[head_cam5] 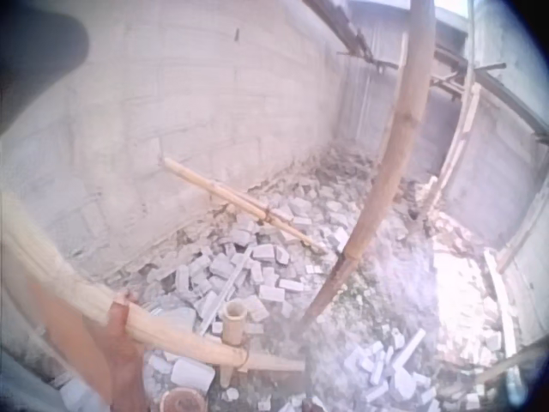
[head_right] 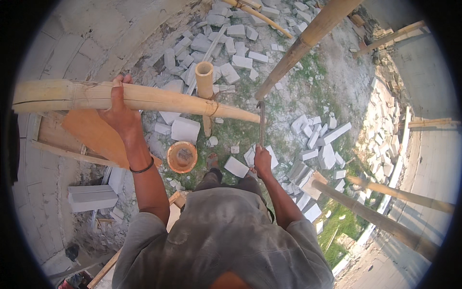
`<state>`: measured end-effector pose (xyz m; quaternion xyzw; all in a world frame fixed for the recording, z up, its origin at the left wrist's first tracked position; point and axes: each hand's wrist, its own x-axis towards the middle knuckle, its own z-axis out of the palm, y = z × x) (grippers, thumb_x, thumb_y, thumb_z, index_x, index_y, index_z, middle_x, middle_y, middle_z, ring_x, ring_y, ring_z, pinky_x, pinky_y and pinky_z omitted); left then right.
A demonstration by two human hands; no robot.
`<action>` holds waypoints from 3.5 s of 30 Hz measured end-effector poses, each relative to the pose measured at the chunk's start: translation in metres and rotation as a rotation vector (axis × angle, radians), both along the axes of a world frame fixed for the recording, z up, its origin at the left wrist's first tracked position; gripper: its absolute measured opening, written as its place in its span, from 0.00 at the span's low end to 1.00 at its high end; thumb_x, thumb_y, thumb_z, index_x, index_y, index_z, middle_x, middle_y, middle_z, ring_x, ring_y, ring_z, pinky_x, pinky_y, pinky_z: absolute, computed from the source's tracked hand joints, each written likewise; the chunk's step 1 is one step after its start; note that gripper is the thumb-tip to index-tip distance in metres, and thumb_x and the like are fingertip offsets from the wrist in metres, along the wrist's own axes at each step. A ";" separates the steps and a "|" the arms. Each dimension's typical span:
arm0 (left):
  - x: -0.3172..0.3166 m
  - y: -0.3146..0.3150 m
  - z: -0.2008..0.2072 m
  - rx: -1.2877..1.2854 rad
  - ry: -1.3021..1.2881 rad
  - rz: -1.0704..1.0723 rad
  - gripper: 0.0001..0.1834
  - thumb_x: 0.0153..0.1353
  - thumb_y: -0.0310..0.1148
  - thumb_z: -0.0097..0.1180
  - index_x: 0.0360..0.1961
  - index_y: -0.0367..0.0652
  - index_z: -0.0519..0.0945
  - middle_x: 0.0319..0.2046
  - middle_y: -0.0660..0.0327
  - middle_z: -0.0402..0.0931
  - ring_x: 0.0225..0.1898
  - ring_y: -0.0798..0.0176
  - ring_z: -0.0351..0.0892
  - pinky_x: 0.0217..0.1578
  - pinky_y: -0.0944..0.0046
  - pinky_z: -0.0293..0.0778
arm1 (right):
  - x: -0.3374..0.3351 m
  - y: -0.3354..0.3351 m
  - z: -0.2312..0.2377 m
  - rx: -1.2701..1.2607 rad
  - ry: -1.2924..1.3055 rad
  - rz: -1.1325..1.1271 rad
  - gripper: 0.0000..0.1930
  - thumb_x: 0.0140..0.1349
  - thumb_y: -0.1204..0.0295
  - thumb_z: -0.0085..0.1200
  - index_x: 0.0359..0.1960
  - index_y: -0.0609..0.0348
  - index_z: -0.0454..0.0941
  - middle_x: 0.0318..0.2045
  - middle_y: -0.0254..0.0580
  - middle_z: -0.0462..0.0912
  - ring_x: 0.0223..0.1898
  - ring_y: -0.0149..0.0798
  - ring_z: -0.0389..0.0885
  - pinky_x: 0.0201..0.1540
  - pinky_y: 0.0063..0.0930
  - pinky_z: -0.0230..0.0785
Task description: The person assembles a bamboo scaffolding structure by tying bamboo poles together with wire using a metal hook. They lift and position the poles, secure joints, and move around the site to adjust the framework.
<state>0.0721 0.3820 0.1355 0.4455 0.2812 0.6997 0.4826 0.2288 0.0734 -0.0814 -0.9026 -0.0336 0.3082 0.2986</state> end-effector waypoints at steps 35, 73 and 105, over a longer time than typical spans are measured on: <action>-0.036 0.065 0.016 -0.002 0.082 -0.137 0.13 0.53 0.21 0.54 0.39 0.27 0.70 0.33 0.48 0.75 0.32 0.53 0.80 0.38 0.54 0.80 | -0.023 0.016 0.052 0.743 -0.089 0.453 0.25 0.68 0.53 0.39 0.22 0.63 0.69 0.13 0.43 0.65 0.15 0.45 0.67 0.21 0.35 0.59; -0.069 0.103 -0.017 -0.161 -0.069 -0.108 0.15 0.54 0.23 0.57 0.41 0.26 0.70 0.33 0.46 0.75 0.31 0.53 0.80 0.35 0.55 0.82 | -0.058 0.072 0.017 0.131 -0.198 0.489 0.26 0.69 0.53 0.39 0.24 0.68 0.70 0.15 0.54 0.71 0.15 0.46 0.68 0.23 0.39 0.61; -0.055 0.090 0.003 0.058 -0.049 -0.501 0.21 0.50 0.28 0.57 0.46 0.37 0.69 0.35 0.50 0.75 0.36 0.54 0.77 0.41 0.53 0.77 | -0.076 0.030 -0.017 0.177 -0.010 0.280 0.26 0.66 0.50 0.43 0.24 0.64 0.71 0.14 0.42 0.68 0.19 0.35 0.68 0.25 0.34 0.62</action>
